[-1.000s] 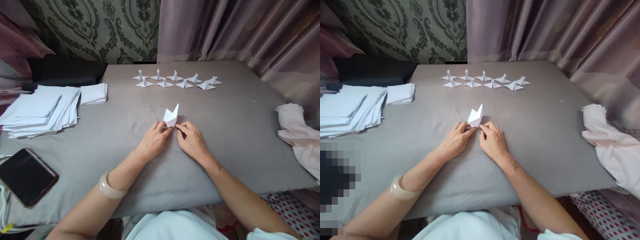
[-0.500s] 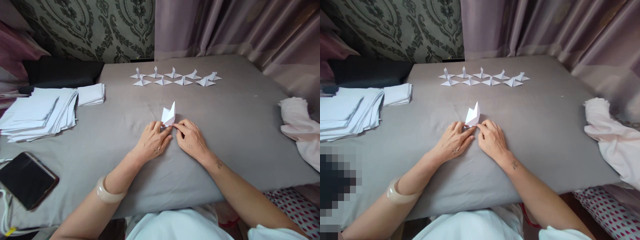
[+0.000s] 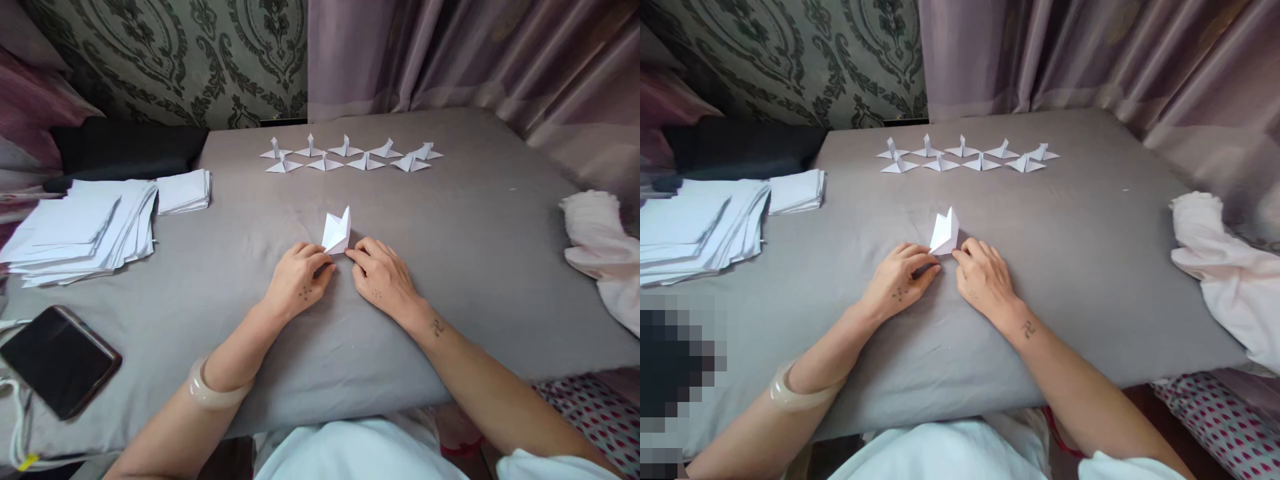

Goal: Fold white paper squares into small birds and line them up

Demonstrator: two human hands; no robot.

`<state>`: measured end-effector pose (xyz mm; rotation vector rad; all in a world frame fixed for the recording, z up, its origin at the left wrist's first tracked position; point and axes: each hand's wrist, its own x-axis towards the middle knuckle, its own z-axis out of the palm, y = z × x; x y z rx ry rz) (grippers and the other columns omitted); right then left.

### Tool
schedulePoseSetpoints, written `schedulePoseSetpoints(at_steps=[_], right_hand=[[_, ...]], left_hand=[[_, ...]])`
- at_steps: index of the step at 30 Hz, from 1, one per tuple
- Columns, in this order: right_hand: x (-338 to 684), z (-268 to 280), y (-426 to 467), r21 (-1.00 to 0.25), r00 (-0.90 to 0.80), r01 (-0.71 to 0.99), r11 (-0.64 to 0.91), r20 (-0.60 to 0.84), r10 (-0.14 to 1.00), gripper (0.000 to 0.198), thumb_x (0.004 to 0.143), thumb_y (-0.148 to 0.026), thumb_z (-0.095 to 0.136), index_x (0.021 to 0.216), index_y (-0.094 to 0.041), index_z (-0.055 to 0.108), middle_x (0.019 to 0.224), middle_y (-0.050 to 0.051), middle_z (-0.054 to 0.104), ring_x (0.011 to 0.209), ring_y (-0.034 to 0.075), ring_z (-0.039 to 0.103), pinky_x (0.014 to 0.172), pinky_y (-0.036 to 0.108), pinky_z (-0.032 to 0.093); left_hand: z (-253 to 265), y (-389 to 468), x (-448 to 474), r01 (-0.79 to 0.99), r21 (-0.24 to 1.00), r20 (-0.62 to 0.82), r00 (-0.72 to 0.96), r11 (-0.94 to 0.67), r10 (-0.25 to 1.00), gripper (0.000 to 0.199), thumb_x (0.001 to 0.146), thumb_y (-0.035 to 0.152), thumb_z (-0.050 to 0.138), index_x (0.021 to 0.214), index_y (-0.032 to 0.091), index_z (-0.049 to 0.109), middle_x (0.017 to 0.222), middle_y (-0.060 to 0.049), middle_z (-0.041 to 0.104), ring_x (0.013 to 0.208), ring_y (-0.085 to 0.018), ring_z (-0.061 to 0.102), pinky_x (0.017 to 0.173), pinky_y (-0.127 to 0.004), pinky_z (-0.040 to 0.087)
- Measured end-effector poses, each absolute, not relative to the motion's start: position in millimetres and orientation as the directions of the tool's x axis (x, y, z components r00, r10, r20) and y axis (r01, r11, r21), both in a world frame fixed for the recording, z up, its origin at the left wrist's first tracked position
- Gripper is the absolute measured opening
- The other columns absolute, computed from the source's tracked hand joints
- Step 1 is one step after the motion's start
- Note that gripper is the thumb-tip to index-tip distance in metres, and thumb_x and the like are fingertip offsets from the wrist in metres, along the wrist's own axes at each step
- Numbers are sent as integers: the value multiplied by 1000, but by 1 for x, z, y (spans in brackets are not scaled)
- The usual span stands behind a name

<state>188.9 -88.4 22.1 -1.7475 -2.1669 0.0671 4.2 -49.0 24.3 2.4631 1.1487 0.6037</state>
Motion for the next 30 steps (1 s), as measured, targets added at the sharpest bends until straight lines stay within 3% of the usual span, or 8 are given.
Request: schedulePoseSetpoints(at_steps=[3,6,16,24,30], right_hand=[[188,21,-88,-207,-190,947,247,260,947,35,87,-10,43,107,-18,70,95,7,63,85,20,55,76,34,42],[187,22,-88,-190,-216,944,269,262,941,34,88,-10,43,106,-16,70,96,7,63,85,20,54,74,34,43],[187,21,-86,-312,-309,871,379,252,917,39,89,-3,37,112,-14,65,112,9,64,103,22,53,88,34,46],[169,32,-94,-182,-284,932,314,173,943,30,90,-20,44,112,-11,62,105,13,61,95,26,52,82,39,41],[164,34,-98,-142,-301,937,320,136,944,38,89,-25,46,121,-7,58,110,16,59,95,26,50,82,39,39]], left_hand=[[23,-46,6,659,623,186,399,-422,898,13,86,28,61,95,18,61,91,-5,64,87,-19,57,77,-33,49],[20,-43,9,655,685,165,287,-319,944,12,86,28,61,93,18,60,91,-5,61,85,-18,57,76,-32,49],[19,-39,12,634,733,112,246,-247,963,9,85,22,60,79,17,63,92,-5,60,83,-16,58,78,-31,49],[17,-38,12,643,732,92,233,-224,968,8,83,22,62,79,16,64,93,-6,59,84,-16,58,78,-31,49],[23,-35,9,605,783,7,221,-143,975,8,81,20,62,76,16,65,93,-5,59,84,-16,59,77,-30,48]])
